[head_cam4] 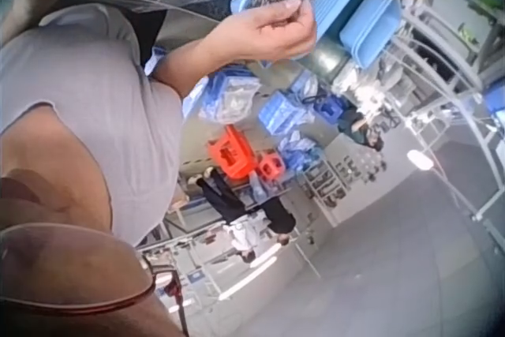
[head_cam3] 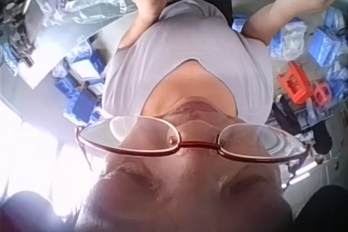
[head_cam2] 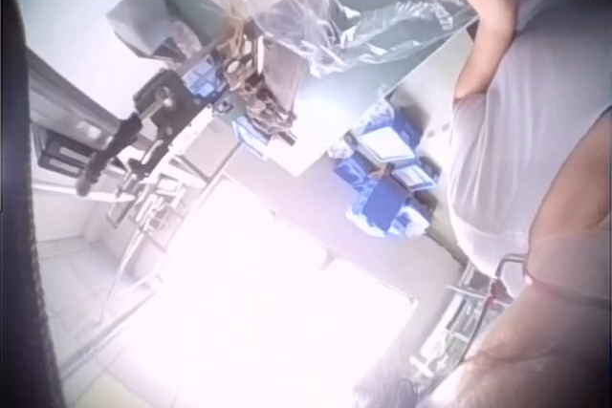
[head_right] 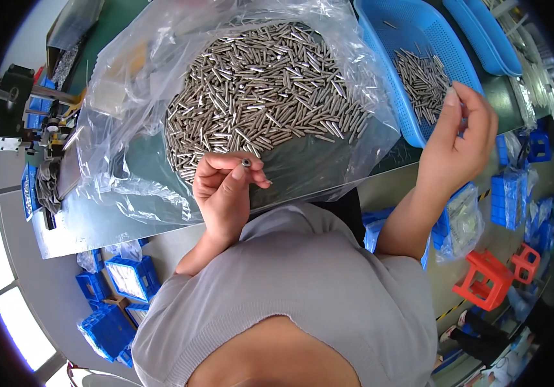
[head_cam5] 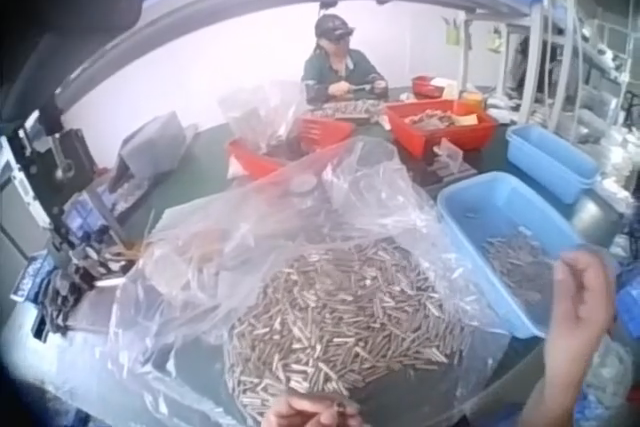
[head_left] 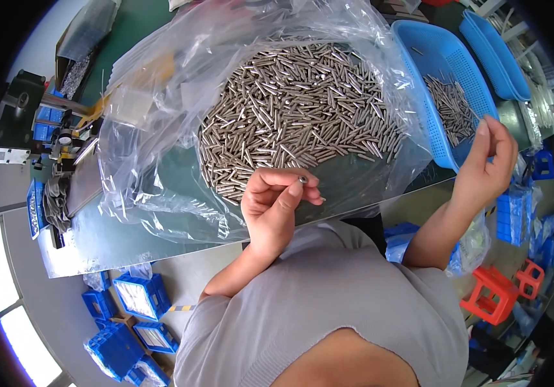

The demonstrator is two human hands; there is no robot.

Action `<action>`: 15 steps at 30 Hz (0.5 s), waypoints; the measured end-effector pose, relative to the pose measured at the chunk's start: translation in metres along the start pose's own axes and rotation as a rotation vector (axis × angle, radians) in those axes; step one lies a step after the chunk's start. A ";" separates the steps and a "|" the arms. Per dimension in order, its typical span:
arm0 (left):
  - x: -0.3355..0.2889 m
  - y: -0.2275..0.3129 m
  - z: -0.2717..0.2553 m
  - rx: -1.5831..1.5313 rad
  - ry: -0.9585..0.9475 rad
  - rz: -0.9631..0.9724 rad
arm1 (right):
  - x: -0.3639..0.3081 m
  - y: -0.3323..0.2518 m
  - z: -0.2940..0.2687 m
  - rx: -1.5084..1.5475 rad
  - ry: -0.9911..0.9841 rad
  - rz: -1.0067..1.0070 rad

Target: Sorting small metal rods from a large plastic bag into a blue plastic basket on a workbench.

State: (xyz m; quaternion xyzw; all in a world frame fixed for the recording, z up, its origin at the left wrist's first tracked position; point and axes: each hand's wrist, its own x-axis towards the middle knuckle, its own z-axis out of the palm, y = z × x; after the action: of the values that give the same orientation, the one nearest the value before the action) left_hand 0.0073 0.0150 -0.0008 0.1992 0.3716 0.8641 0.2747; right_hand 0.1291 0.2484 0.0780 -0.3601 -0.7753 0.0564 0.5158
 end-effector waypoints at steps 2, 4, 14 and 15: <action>0.000 0.000 -0.001 0.003 0.014 0.010 | -0.009 -0.011 0.009 0.038 -0.011 -0.104; -0.001 0.000 -0.003 0.010 0.035 0.021 | -0.030 -0.030 0.017 0.271 -0.221 -0.244; -0.001 -0.001 -0.002 -0.005 0.016 0.003 | -0.071 -0.054 0.054 0.375 -0.911 -0.575; -0.001 0.000 -0.002 -0.004 0.015 -0.001 | -0.072 -0.055 0.054 0.331 -0.900 -0.617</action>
State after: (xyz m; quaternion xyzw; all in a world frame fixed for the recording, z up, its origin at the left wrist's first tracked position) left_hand 0.0067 0.0138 -0.0025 0.1921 0.3719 0.8662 0.2729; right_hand 0.0714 0.1790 0.0238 0.0280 -0.9687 0.1719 0.1768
